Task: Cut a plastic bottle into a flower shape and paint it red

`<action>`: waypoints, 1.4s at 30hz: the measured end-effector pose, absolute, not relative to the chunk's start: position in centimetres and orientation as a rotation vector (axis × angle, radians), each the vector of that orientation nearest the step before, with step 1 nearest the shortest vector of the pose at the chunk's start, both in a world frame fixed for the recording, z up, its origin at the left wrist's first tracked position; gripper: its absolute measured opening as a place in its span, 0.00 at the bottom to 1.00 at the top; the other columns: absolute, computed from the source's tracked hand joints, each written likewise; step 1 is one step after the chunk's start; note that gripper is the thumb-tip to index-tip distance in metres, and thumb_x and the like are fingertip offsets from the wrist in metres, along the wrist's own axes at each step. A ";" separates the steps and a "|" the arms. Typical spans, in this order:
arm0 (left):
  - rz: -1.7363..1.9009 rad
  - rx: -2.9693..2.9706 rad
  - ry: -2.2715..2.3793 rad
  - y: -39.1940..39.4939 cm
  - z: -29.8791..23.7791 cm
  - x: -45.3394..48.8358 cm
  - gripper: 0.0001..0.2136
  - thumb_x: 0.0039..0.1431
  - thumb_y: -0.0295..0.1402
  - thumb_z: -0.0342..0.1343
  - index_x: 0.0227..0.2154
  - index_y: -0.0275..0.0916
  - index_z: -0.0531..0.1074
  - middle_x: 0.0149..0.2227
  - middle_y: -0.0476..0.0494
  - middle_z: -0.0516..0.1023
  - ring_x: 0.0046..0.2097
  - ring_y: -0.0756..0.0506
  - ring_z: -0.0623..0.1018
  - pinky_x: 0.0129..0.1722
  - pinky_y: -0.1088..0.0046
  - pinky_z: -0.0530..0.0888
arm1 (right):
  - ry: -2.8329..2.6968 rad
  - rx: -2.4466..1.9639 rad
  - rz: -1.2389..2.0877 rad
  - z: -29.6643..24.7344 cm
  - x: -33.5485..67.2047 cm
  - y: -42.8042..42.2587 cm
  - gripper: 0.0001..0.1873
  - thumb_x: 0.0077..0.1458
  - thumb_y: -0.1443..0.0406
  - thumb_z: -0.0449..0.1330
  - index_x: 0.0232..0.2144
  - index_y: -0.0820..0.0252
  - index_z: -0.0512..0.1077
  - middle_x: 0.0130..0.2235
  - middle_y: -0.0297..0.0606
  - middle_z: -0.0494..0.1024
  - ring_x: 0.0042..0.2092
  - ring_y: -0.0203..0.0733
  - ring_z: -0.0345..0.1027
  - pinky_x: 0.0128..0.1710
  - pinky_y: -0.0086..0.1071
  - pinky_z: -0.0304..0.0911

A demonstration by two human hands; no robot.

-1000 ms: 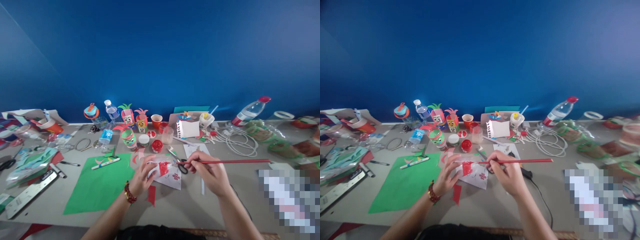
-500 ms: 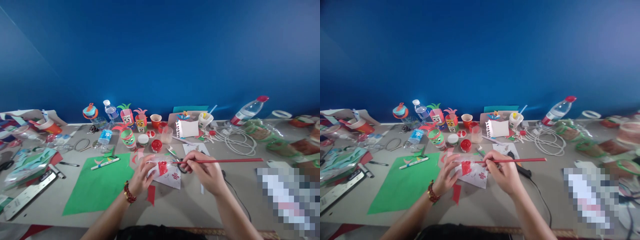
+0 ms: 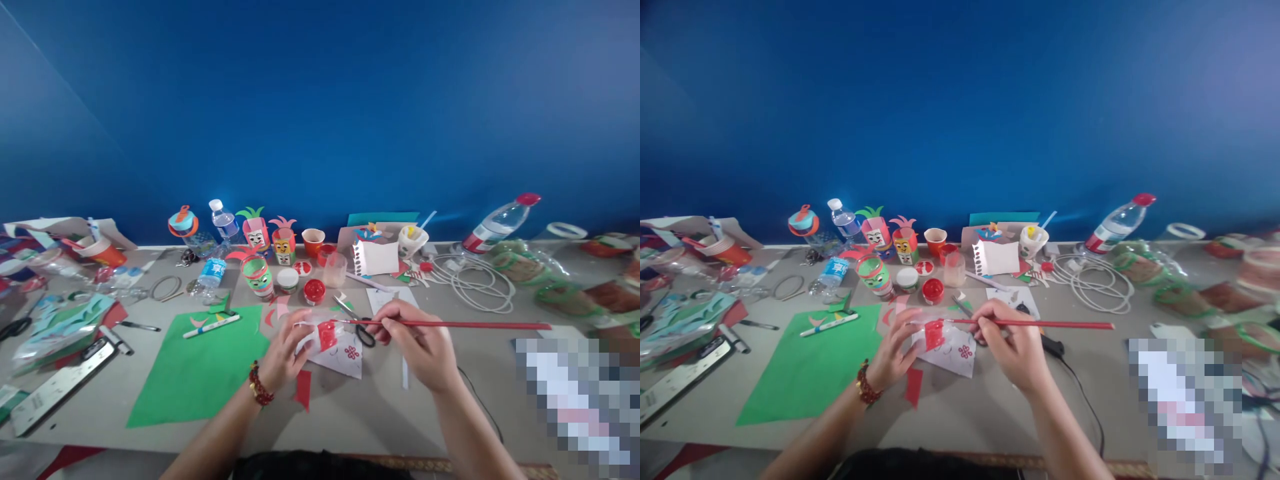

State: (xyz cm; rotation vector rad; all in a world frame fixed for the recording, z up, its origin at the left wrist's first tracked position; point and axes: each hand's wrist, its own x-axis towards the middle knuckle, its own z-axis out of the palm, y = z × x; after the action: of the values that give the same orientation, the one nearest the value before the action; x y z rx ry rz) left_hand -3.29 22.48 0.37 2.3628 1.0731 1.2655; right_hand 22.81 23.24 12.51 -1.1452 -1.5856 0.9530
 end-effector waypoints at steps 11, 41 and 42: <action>1.254 2.352 1.070 22.5 0.3 -3.4 0.22 0.63 0.21 0.53 0.57 0.45 0.60 0.61 0.31 0.64 0.61 0.39 0.71 0.54 0.55 0.75 | -1.498 -1.118 0.980 12.4 22.5 23.3 0.10 0.60 0.67 0.54 0.30 0.60 0.74 0.27 0.38 0.80 0.26 0.36 0.73 0.24 0.26 0.70; 1.323 1.629 0.777 23.2 -0.1 -2.4 0.21 0.66 0.42 0.53 0.58 0.45 0.59 0.61 0.32 0.61 0.65 0.35 0.64 0.58 0.46 0.71 | -1.384 -1.146 1.066 10.4 21.4 22.9 0.09 0.60 0.61 0.58 0.31 0.60 0.74 0.28 0.41 0.81 0.26 0.38 0.74 0.25 0.28 0.72; 1.314 1.618 0.783 23.2 -0.2 -2.4 0.20 0.67 0.42 0.52 0.58 0.45 0.59 0.62 0.32 0.60 0.65 0.36 0.64 0.57 0.48 0.73 | -1.386 -1.150 1.071 10.4 21.4 22.9 0.10 0.60 0.61 0.57 0.31 0.60 0.74 0.29 0.41 0.81 0.26 0.38 0.74 0.25 0.28 0.72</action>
State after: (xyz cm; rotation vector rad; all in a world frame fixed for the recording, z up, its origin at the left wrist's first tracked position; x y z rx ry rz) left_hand -2.39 23.19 -0.21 1.6176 0.7831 1.3136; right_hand 21.43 22.94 10.36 -1.1500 -1.3856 1.0706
